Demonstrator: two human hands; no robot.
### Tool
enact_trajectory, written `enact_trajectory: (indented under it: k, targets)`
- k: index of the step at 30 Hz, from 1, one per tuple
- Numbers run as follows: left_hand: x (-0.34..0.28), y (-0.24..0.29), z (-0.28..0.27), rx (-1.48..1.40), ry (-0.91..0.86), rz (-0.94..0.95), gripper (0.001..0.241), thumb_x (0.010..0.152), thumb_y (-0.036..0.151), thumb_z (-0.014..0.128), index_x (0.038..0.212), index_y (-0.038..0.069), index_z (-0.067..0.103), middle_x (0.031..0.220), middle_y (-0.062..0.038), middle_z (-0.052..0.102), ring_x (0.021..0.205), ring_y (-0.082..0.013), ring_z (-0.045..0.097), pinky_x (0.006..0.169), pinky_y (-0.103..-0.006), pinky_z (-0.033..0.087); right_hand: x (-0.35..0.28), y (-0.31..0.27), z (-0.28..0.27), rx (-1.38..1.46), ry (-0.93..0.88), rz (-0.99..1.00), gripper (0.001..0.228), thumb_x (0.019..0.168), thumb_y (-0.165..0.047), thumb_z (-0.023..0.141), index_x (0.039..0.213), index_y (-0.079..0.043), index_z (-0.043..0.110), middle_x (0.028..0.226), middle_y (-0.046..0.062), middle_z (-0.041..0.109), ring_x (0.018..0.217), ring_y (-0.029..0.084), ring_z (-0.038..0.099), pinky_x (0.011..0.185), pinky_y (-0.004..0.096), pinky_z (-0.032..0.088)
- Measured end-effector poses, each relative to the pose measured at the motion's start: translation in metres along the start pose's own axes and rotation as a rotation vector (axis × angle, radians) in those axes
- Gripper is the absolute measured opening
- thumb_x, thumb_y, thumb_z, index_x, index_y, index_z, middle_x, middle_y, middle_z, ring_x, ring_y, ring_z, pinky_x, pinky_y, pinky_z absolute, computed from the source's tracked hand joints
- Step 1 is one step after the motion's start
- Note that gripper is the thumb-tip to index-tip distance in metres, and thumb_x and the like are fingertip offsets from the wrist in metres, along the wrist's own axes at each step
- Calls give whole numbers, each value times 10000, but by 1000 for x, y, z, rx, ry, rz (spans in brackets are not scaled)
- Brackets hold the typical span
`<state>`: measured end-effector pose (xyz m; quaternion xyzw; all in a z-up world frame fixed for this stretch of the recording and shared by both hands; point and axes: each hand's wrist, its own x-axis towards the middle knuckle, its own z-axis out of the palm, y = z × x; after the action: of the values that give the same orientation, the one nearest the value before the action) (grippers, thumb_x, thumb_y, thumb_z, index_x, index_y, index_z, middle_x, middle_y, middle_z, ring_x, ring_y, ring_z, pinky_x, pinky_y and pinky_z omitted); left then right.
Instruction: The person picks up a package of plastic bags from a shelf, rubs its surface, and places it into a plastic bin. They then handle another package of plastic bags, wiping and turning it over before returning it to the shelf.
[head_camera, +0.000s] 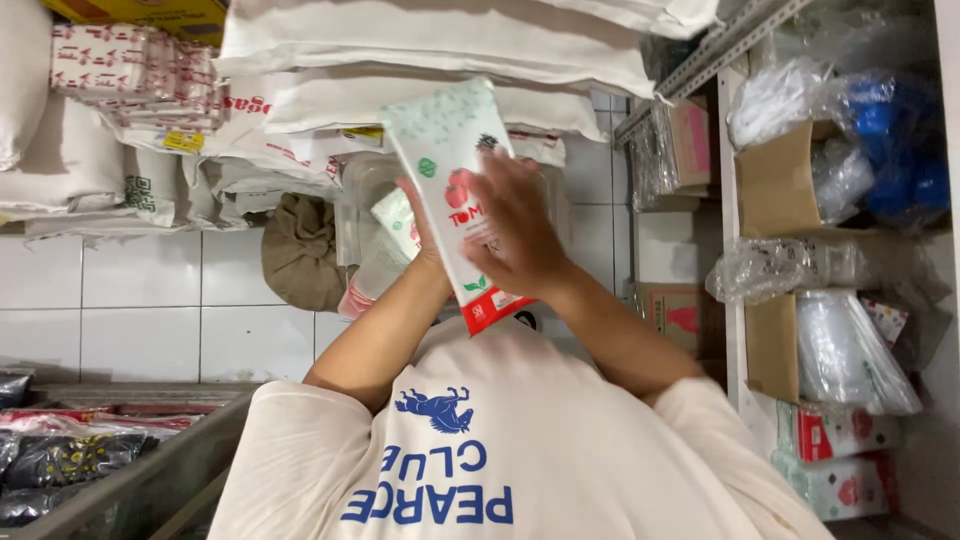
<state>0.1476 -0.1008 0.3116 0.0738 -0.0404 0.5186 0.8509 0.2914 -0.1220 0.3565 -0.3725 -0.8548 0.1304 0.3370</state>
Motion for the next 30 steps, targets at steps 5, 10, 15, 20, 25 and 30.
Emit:
enact_trajectory:
  k: [5, 10, 15, 20, 25, 30]
  targets:
    - [3, -29, -13, 226, 222, 135, 1011, 755, 870, 388, 1565, 283, 243, 1583, -42, 388, 1404, -372, 488, 1091, -613, 464, 41, 1, 27, -147, -176, -22, 917, 964, -488, 705, 1623, -16, 277, 1687, 248, 237, 1584, 438, 189, 1268, 631, 137]
    - [-9, -11, -57, 29, 67, 70, 1117, 938, 941, 315, 1658, 89, 265, 1462, -199, 439, 1330, -360, 505, 1140, -514, 446, 45, 45, 1, -340, -328, 513, 963, 899, -558, 681, 1585, -26, 265, 1650, 231, 233, 1567, 406, 167, 1204, 674, 66]
    - [-4, 2, -23, -233, 240, 27, 1179, 858, 903, 322, 1651, 32, 268, 1583, -239, 458, 1372, -428, 538, 1108, -554, 508, -5, 0, 13, -255, -154, 84, 989, 969, -593, 690, 1608, 34, 267, 1669, 271, 243, 1583, 442, 173, 1254, 670, 86]
    - [0, 14, 18, 71, -13, -3, 1127, 849, 913, 397, 1622, 96, 321, 1517, -281, 523, 1304, -468, 552, 1054, -563, 501, -29, -28, 32, -103, -191, 90, 1002, 907, -599, 685, 1592, 6, 275, 1653, 289, 217, 1560, 465, 159, 1243, 697, 113]
    - [1, 13, -1, -26, 253, 95, 1083, 873, 882, 435, 1553, 41, 402, 1146, -168, 578, 1277, -421, 583, 1081, -600, 517, -30, -13, 0, -506, -62, 367, 938, 945, -540, 692, 1613, -27, 280, 1659, 316, 182, 1528, 550, 117, 1122, 787, 27]
    - [2, 5, -37, -8, 118, -17, 953, 917, 878, 450, 1425, 72, 462, 1097, -116, 638, 1080, -313, 613, 1026, -552, 518, -12, -38, 18, -319, -230, 198, 945, 922, -602, 666, 1611, -87, 275, 1687, 155, 237, 1583, 392, 216, 1213, 805, 16]
